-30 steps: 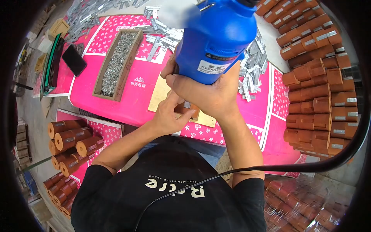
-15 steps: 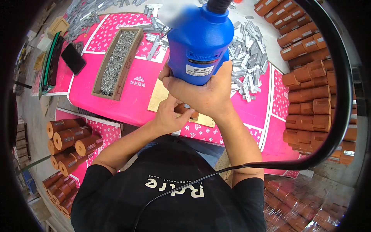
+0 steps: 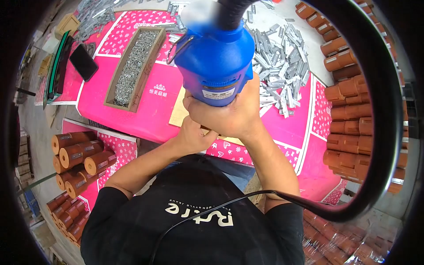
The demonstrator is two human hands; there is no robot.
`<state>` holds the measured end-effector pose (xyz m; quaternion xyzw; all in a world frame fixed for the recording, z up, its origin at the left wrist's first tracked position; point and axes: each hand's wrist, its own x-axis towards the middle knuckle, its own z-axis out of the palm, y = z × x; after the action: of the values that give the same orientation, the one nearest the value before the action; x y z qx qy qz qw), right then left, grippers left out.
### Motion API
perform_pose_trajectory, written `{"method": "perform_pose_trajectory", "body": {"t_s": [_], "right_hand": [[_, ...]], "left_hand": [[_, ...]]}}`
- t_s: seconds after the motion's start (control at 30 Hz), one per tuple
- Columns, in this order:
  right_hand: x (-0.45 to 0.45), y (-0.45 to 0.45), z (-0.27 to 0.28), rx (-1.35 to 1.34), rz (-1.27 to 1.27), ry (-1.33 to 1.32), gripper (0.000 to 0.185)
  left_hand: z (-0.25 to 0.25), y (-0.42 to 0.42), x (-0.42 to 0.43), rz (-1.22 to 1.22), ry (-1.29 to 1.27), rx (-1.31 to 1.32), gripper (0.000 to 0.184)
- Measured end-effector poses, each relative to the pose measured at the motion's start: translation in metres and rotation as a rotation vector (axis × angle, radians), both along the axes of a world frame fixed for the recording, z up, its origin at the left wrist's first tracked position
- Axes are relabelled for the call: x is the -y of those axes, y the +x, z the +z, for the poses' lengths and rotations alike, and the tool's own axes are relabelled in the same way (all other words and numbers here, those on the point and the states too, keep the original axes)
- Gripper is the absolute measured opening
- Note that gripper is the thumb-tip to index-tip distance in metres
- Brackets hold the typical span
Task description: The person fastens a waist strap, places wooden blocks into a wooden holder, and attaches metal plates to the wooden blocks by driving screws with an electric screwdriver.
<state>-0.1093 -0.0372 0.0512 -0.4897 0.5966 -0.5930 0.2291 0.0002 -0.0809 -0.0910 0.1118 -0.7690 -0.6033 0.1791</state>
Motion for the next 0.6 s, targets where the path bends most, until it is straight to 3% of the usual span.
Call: {"method": "perform_pose_trajectory", "body": {"t_s": [0.13,0.33,0.37,0.47,0.5,0.6], "right_hand": [[0.0,-0.001,-0.003,0.099,-0.012,-0.027,0.032],[-0.002,-0.01,0.01,0.048,0.222,0.11,0.038],[-0.003,-0.011,0.01,0.315,0.288,0.133,0.04],[-0.014,-0.038,-0.002,0.14,0.44,-0.21,0.037],[-0.021,-0.04,0.008,0.348,0.483,-0.311,0.033],[-0.055,-0.061,0.008,0.391,0.409,-0.488,0.033]], "left_hand": [[-0.011,-0.003,-0.003,0.044,-0.008,-0.116,0.054],[-0.002,0.0,0.001,-0.077,0.209,0.057,0.07],[-0.001,-0.001,0.005,-0.049,0.134,0.018,0.075],[-0.008,-0.004,0.017,0.137,-0.275,-0.251,0.09],[-0.01,-0.001,0.018,0.186,-0.251,-0.07,0.099],[-0.001,-0.001,0.026,0.095,-0.607,0.343,0.1]]}}
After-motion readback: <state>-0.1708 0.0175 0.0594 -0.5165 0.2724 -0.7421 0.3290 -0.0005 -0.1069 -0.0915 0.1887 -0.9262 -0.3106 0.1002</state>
